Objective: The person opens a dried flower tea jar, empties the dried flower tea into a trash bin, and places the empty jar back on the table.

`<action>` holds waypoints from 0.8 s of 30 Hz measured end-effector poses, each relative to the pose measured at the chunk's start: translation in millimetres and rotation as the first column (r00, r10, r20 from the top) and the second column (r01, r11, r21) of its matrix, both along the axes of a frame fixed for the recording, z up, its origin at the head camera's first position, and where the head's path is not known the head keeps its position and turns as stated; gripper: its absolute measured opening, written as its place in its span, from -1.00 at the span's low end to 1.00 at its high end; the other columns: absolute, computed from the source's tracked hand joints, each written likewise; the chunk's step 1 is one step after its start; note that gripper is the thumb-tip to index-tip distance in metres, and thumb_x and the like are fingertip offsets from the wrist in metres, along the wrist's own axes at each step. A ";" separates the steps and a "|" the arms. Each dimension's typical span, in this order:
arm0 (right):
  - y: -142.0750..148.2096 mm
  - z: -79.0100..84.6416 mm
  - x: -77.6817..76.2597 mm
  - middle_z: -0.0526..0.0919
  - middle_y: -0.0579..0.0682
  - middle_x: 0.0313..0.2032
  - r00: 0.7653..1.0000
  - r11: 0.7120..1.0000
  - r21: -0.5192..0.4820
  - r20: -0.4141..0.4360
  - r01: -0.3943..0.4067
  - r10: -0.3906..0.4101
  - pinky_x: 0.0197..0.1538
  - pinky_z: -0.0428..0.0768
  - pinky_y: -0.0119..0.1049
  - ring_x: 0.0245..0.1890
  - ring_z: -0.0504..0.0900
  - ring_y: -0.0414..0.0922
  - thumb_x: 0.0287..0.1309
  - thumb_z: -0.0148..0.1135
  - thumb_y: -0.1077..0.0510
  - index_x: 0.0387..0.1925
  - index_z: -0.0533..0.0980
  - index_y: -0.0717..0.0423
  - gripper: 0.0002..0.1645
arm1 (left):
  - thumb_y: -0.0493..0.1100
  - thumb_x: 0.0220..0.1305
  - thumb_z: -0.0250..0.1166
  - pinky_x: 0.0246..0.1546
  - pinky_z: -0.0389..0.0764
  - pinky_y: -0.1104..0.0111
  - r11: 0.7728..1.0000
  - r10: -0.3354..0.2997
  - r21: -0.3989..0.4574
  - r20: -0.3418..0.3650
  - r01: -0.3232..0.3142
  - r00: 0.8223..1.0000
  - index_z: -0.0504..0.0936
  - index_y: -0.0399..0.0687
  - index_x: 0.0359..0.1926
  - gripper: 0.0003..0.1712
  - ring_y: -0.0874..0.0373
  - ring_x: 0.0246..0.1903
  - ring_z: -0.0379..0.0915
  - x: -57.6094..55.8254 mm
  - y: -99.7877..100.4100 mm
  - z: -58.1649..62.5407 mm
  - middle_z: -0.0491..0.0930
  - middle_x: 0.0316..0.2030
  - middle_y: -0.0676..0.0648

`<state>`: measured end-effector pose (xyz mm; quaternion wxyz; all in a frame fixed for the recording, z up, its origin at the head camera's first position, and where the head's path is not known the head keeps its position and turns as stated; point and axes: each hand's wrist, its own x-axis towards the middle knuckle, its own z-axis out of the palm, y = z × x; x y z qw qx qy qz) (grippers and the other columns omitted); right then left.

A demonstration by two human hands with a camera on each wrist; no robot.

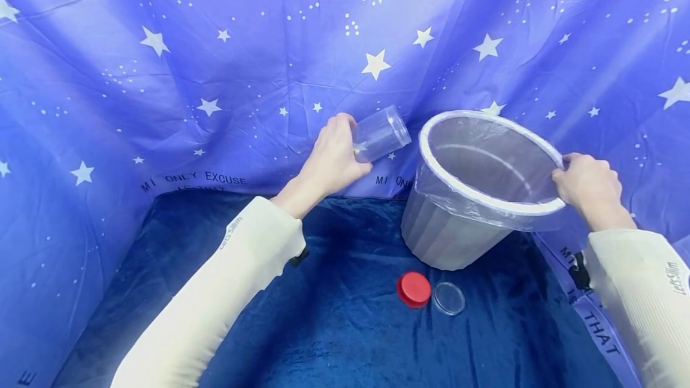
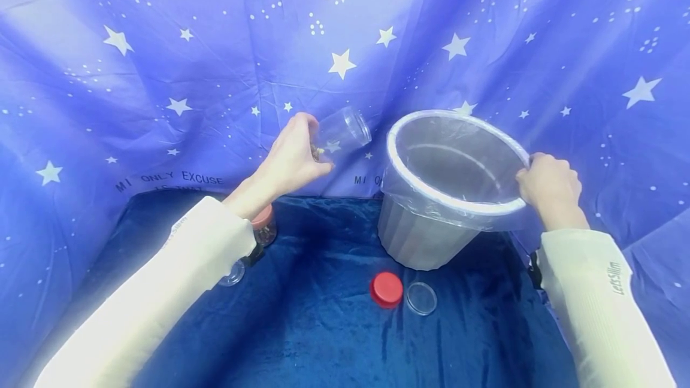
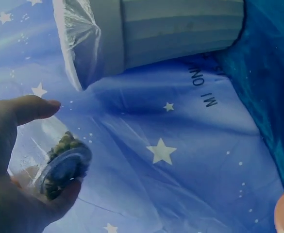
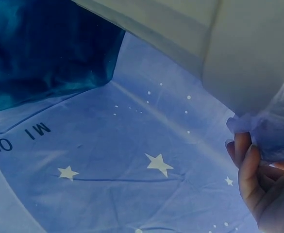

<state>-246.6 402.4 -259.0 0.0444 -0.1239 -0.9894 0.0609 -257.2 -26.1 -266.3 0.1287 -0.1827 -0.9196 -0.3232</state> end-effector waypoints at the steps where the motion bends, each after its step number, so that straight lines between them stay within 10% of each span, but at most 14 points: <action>1: -0.1 -0.4 -0.1 0.34 0.68 0.07 1.000 1.000 0.000 -0.001 0.001 -0.001 -0.26 0.43 0.30 -0.09 0.36 0.67 0.25 -0.13 0.06 0.29 0.26 0.36 -0.35 | -0.07 -0.01 0.48 0.12 0.45 0.12 1.000 -0.005 -0.012 -0.030 0.005 1.000 0.30 -0.26 0.17 -0.20 -0.13 -0.03 0.40 0.0 1.6 0.7 0.45 -0.01 -0.23; 24: 1.0 -0.5 -1.1 0.35 0.67 0.06 1.000 1.000 0.012 0.004 0.006 -0.006 -0.26 0.44 0.29 -0.09 0.36 0.67 0.24 -0.14 0.05 0.29 0.25 0.35 -0.34 | 0.05 0.09 0.38 -0.18 0.62 0.15 0.966 0.012 -0.241 -0.312 -0.091 0.950 0.35 -0.02 0.28 -0.25 -0.11 -0.05 0.46 -3.8 31.5 7.3 0.48 0.01 -0.19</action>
